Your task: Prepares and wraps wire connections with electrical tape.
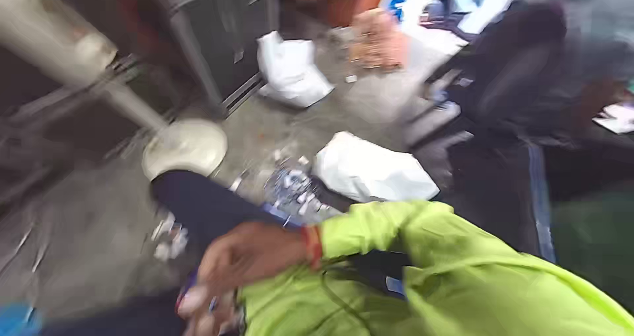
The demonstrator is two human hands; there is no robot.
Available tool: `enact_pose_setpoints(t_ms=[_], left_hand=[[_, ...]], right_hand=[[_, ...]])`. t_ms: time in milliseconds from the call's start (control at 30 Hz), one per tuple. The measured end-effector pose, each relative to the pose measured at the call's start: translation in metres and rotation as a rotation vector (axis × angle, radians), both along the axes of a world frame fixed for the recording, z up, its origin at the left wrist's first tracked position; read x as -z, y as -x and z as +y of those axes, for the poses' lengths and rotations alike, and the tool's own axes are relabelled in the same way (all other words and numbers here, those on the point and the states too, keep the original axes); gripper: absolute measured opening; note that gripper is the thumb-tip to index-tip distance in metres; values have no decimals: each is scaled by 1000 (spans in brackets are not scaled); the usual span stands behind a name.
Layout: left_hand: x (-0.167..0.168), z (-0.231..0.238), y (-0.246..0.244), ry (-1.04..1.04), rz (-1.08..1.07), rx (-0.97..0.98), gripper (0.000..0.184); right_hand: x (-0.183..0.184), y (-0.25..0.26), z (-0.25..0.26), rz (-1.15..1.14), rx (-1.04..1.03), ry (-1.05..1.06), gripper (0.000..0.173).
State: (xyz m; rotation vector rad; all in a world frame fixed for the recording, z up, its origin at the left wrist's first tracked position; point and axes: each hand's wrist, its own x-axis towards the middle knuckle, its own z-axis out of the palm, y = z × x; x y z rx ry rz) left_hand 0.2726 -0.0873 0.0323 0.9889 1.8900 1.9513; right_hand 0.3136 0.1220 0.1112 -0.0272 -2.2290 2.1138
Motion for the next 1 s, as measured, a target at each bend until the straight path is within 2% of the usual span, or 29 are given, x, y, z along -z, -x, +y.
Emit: enact_pose_setpoints(t_ms=[67,133,233,567,633,733,800,933,1000], left_hand=[[-6,-11,-3,21,-187,-67,28],[-16,-13,-1,19,-429,-97,27],[-18,-8,6,-69,-678,-19,26],[-19,-7,2,-40,-657,98,25],[-18,-5,-1,15,-564,54,21],[-15,-1,-5,88,-466,-78,11],[-15,-1,-4,46,-562,-119,10],[-21,-1,2,-153,-998,-122,15],[-24,-2,5,-202,-1142,-102,17]], right_hand=[[17,0,-6,7,-8,107,27],[30,3,-13,-63,-55,125,34],[38,3,-14,-145,-80,72,29],[40,1,-23,-113,-31,99,12],[40,1,-25,-122,-27,95,8],[38,3,-24,-112,-16,-20,8],[37,5,-22,-106,-8,-48,6],[46,5,-25,-87,22,64,10],[52,3,-28,-19,3,102,13]])
